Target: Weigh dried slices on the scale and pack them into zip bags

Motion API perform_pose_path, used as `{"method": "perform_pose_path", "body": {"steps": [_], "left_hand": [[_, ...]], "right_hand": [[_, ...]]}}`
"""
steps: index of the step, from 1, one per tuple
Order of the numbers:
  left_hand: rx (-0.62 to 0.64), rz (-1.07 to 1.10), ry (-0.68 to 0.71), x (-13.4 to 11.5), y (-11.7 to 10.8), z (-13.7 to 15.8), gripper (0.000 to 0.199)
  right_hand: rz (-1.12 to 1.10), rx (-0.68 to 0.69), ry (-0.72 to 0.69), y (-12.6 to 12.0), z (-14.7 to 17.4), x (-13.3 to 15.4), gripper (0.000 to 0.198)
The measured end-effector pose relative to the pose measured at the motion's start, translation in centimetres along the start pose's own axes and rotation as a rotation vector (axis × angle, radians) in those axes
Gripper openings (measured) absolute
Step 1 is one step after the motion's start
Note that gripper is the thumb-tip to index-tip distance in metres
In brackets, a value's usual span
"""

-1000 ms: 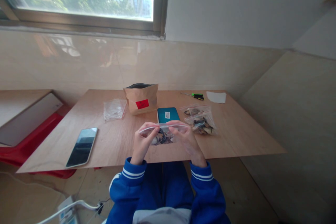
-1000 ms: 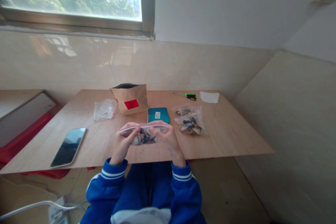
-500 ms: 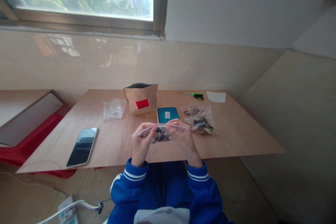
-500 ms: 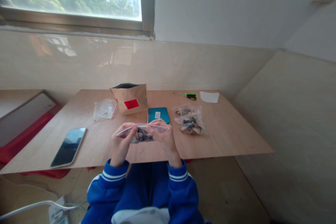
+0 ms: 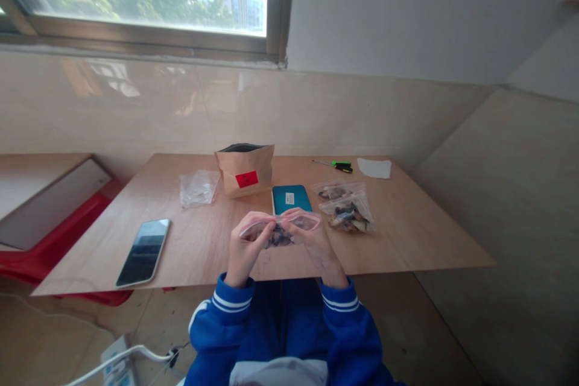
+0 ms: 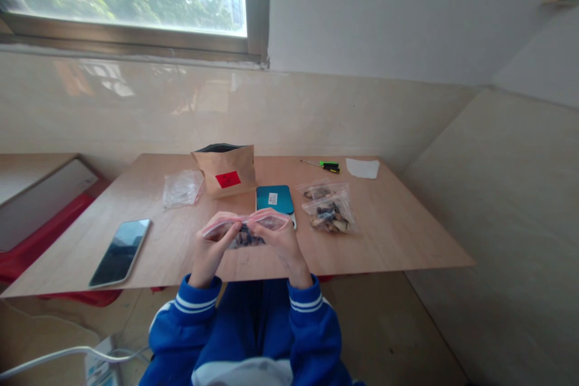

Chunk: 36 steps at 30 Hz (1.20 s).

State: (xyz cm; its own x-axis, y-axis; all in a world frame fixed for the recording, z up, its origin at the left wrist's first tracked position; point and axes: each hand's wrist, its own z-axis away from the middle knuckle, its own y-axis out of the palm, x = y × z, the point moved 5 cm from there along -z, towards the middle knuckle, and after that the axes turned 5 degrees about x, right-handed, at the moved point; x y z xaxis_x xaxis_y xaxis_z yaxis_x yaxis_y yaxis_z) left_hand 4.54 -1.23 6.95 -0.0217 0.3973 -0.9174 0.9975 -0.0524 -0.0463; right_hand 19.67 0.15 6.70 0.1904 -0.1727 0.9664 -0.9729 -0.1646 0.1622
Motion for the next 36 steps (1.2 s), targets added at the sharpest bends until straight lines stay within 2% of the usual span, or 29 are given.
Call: {"method": "perform_pose_path", "body": {"steps": [7,13,18,21,24,28,31,33,36], "left_hand": [[-0.042,0.003,0.01,0.1,0.0,0.0,0.015],[-0.08,-0.06,0.036,0.6,0.1,0.1,0.013],[-0.153,-0.079,0.003,0.8,0.6,0.4,0.016],[-0.114,-0.072,-0.036,1.0,1.1,0.2,0.018],[0.018,-0.003,-0.171,2.4,1.9,-0.2,0.028],[0.176,0.066,-0.354,4.7,2.5,-0.1,0.041],[0.165,0.06,-0.385,5.3,1.7,-0.1,0.044],[0.125,0.045,-0.374,5.3,0.7,-0.2,0.045],[0.028,0.013,-0.359,5.3,-0.8,-0.6,0.046]], "right_hand": [[0.04,-0.059,-0.071,0.2,0.0,0.4,0.018],[0.007,0.016,0.004,1.0,-0.2,0.2,0.021],[0.028,-0.088,-0.017,0.5,-0.1,-0.4,0.024],[0.074,-0.13,-0.02,-0.7,0.0,-1.0,0.024],[0.091,-0.191,0.06,-3.2,0.3,-2.1,0.03],[0.173,-0.374,0.109,-9.5,0.3,-3.2,0.053],[0.41,-0.554,0.074,-15.5,0.3,-3.0,0.071],[0.667,-0.668,0.099,-18.7,0.7,-2.6,0.084],[1.097,-0.875,0.066,-20.7,2.4,-1.9,0.094]]}}
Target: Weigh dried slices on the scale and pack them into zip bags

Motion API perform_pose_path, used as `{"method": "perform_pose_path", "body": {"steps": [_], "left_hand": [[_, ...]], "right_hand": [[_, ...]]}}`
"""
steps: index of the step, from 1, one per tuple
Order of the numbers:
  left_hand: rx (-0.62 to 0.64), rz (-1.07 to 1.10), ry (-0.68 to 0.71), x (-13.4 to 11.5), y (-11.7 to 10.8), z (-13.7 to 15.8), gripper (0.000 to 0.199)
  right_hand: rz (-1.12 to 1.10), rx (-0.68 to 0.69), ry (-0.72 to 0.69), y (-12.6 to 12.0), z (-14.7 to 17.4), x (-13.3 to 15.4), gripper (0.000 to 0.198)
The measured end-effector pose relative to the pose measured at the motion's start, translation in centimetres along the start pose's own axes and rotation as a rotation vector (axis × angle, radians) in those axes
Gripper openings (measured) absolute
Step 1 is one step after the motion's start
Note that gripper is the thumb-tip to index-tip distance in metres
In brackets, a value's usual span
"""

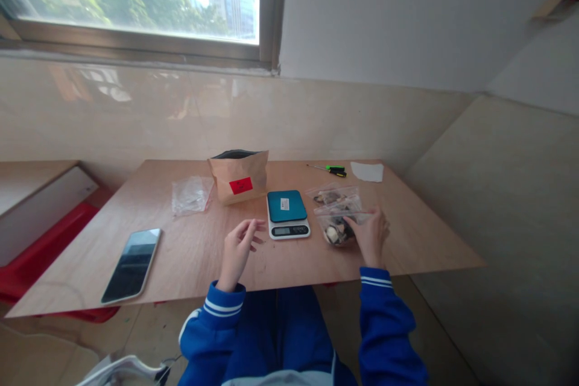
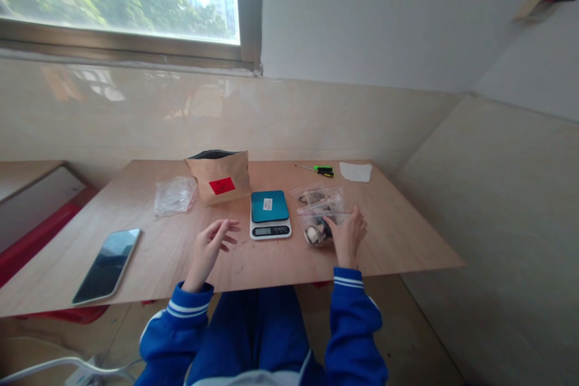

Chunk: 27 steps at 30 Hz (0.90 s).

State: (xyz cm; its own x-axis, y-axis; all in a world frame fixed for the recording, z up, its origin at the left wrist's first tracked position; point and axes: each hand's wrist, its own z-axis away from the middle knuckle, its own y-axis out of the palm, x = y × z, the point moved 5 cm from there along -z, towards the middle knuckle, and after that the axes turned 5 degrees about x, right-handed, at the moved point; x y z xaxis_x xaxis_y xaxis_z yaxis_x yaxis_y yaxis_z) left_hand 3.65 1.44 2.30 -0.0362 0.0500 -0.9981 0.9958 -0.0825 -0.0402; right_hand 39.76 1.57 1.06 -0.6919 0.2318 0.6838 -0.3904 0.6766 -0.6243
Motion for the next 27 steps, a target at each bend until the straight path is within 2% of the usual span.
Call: {"method": "perform_pose_path", "body": {"steps": [2,4,8,10,12,14,17,18,20,23,25,27], "left_hand": [[-0.123,-0.037,0.037,-0.3,-1.2,-0.5,0.046],[-0.283,-0.126,0.134,-1.4,-2.5,-1.4,0.042],[-0.606,-0.434,0.409,-5.9,-4.9,-4.4,0.03],[-0.727,-0.54,0.474,-8.2,-6.1,-6.8,0.026],[-0.78,-0.575,0.46,-9.7,-7.3,-9.5,0.026],[-0.747,-0.604,0.399,-10.2,-8.2,-12.1,0.029],[-0.519,-0.605,0.218,-9.1,-8.6,-14.5,0.032],[-0.459,-0.593,0.182,-8.5,-8.5,-14.4,0.031],[-0.392,-0.583,0.162,-7.8,-8.2,-13.2,0.027],[-0.3,-0.649,0.183,-7.2,-7.1,-10.0,0.017],[-0.252,-0.67,0.213,-6.9,-6.2,-7.9,0.016],[-0.272,-0.661,0.237,-6.4,-5.7,-6.3,0.018]], "right_hand": [[0.139,-0.173,-0.084,-0.8,1.6,-0.1,0.087],[0.188,-0.232,-0.17,-0.5,4.0,0.0,0.075],[0.213,-0.063,-0.277,2.7,7.6,-0.5,0.063],[0.22,0.013,-0.267,4.5,7.9,-1.3,0.063],[0.239,0.062,-0.229,5.8,7.2,-1.9,0.064],[0.263,0.091,-0.171,6.5,6.1,-1.7,0.064],[0.204,0.087,-0.163,6.1,4.6,1.6,0.062],[0.138,0.089,-0.217,5.8,4.3,3.7,0.059],[-0.063,0.149,-0.435,5.2,4.3,9.1,0.048],[-0.297,0.349,-0.731,4.7,5.7,17.4,0.037],[-0.312,0.431,-0.877,4.7,7.2,21.5,0.034],[-0.243,0.543,-1.0,5.3,9.1,24.0,0.031]]}}
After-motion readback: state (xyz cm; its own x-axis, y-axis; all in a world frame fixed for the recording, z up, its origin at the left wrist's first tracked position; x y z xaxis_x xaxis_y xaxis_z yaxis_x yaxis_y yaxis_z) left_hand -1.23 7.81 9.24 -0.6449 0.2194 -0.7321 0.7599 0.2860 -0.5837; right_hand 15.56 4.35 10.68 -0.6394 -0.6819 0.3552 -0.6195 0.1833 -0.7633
